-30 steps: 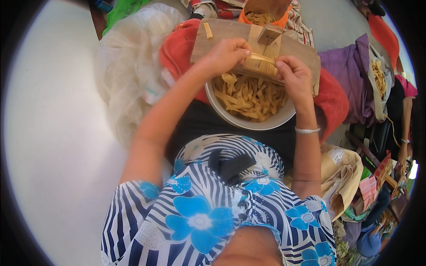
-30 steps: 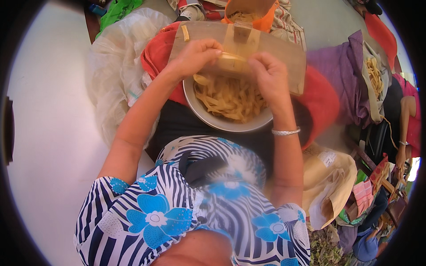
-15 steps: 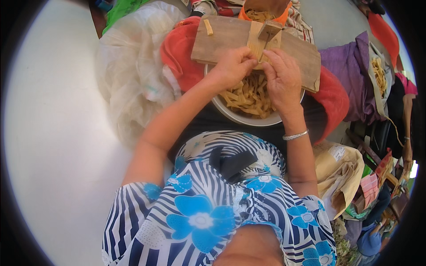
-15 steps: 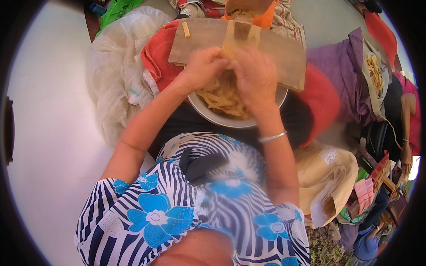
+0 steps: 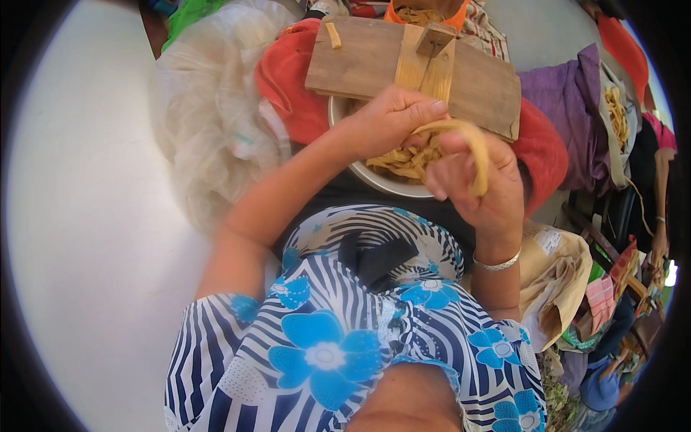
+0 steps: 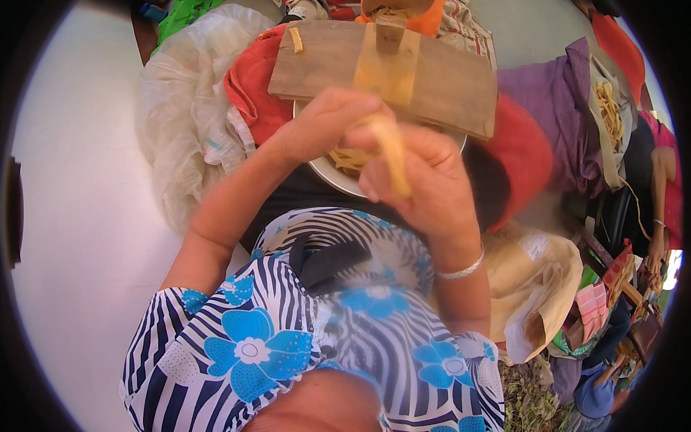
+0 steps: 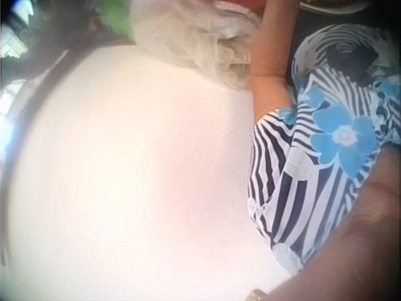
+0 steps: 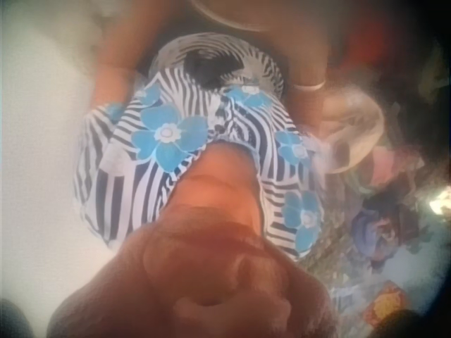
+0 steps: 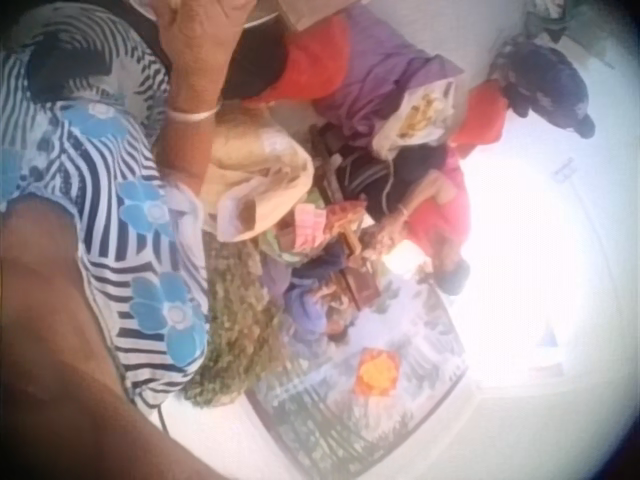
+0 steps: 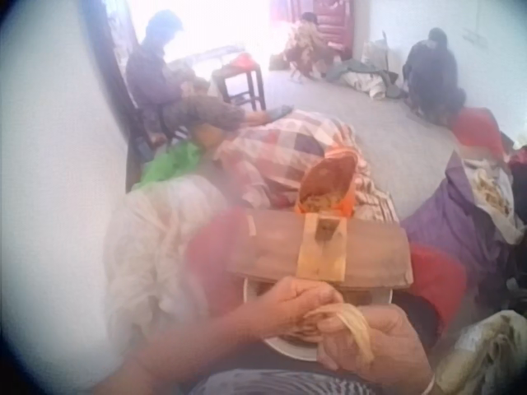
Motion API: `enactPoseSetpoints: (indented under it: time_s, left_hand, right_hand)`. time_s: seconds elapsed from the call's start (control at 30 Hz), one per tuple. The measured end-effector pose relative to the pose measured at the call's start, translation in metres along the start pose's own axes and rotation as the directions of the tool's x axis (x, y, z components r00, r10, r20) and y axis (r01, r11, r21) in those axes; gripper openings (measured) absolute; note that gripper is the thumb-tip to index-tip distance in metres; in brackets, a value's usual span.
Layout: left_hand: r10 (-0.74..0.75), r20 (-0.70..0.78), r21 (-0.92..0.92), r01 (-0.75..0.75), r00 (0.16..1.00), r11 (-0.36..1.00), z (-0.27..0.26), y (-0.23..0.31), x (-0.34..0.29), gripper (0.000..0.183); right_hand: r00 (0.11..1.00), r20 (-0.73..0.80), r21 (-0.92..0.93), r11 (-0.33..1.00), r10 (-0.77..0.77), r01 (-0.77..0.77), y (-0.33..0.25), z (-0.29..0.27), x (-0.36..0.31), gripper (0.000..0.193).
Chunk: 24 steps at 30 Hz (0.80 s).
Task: The person uses a wooden plane to shave thin strips from a piece of wood, pulling the material through the blade by hand and placing the finished shavings into a metal bowl.
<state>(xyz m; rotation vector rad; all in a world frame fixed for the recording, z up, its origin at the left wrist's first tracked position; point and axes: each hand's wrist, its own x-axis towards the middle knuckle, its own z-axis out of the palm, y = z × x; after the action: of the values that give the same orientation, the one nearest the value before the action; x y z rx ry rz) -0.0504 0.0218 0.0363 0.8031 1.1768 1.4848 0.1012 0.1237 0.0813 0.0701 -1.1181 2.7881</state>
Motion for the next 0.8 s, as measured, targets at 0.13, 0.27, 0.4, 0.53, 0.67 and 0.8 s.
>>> enactPoseSetpoints:
  time_s: [0.13,0.27,0.4,0.53,0.67,0.8]
  left_hand:
    - [0.071,-0.058,-0.166,-0.079,0.996,0.983,0.032,0.019,-0.015,0.025]
    - [-0.096,-0.208,-0.170,0.061,0.973,0.984,0.037,-0.001,-0.006,0.018]
    - [-0.259,-0.116,-0.171,0.237,0.959,0.956,0.014,-0.018,-0.010,0.011]
    - [-0.267,-0.110,0.069,0.275,0.957,0.959,0.005,-0.018,-0.014,0.009]
    - [0.264,-0.127,0.815,-0.052,0.956,0.578,0.005,-0.036,-0.019,0.004]
    - [0.540,0.053,0.979,-0.149,0.840,0.137,0.012,-0.039,-0.020,0.016]
  right_hand:
    - [0.798,-0.312,-0.805,0.590,-0.516,0.066,0.016,-0.018,0.024,0.023]
    - [0.739,-0.071,-0.988,0.151,-0.670,0.042,0.038,-0.044,0.024,0.020]
    - [0.811,-0.044,-0.996,-0.036,-0.583,-0.080,0.035,-0.047,0.020,0.005]
    - [0.844,-0.095,-0.993,-0.005,-0.528,-0.115,0.036,-0.046,0.015,0.007]
    - [0.885,-0.272,-0.938,0.310,-0.377,-0.156,0.048,-0.062,0.003,0.012]
    - [0.914,-0.377,-0.712,0.678,-0.151,-0.181,0.056,-0.063,-0.001,0.022]
